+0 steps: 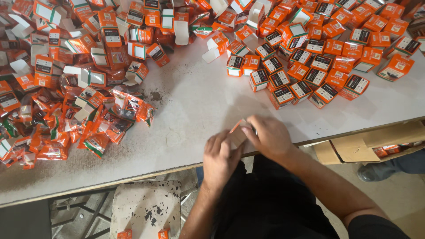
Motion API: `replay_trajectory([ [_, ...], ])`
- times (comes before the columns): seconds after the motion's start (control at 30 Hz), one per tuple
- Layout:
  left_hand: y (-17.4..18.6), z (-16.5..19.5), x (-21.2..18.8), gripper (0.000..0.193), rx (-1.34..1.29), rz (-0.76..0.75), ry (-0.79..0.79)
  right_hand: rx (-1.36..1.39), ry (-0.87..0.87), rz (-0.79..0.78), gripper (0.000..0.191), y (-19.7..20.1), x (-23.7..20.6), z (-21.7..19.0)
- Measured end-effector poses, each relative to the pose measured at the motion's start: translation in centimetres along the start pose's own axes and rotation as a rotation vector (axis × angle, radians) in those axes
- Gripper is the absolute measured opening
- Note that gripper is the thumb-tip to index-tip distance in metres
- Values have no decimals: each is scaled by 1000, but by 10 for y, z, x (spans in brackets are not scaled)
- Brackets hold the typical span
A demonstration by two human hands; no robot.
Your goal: The person picks up small orange product boxes and plastic-wrapped items from a large pile on the table, opens and folds small white paper cartons, places an item inside, and sets the packed carton back on the table, repeating this packing cycle throughout the clip.
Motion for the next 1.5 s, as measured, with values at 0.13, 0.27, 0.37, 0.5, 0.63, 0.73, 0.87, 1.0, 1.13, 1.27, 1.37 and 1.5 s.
replay_trajectory([
  [0.13, -6, -14, 18, 59, -152, -128, 96, 123, 342, 110, 52, 15, 0, 8],
  [0.27, -3, -12, 16, 65, -134, -135, 103, 209, 199, 43, 56, 14, -21, 27],
  [0.37, -4, -13, 15, 69, -154, -161, 142, 394, -57, 125, 54, 15, -29, 36],
  [0.5, -8, -16, 15, 73, -185, -199, 180, 311, 356, 230, 43, 20, -20, 5],
  [0.63, -6, -17, 15, 75, -245, -121, 176, 10, 536, 129, 34, 12, 7, -31],
  [0.73, -4, -15, 15, 68, -210, -151, 159, -51, 528, 121, 30, 11, 9, -37],
  [0.87, -3, -15, 18, 54, -193, -136, 168, 76, 461, 92, 38, 17, -8, -16],
  [1.0, -3, -18, 20, 50, -204, -138, 131, -72, 537, 78, 36, 13, -9, -2],
  [1.13, -6, -17, 14, 53, -173, -152, 108, -139, 556, 12, 40, 14, -2, -5],
  [1.27, -6, -15, 4, 64, -162, 56, 236, -194, 566, 32, 39, 17, 0, -15],
  [1.37, -2, -18, -1, 59, -170, 200, 303, -168, 531, 55, 42, 13, -2, -16],
  [1.5, 3, -14, 1, 46, -207, 113, 103, -123, 479, 39, 40, 5, -3, -8],
])
Point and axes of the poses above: each hand's wrist, its own x-axis towards the middle knuckle, its own y-axis out of the back of the hand, z = x × y, the point moved 2 cm from there along x, towards the middle knuckle, and after that the axes turned 5 degrees about x, right-handed, at the moved point
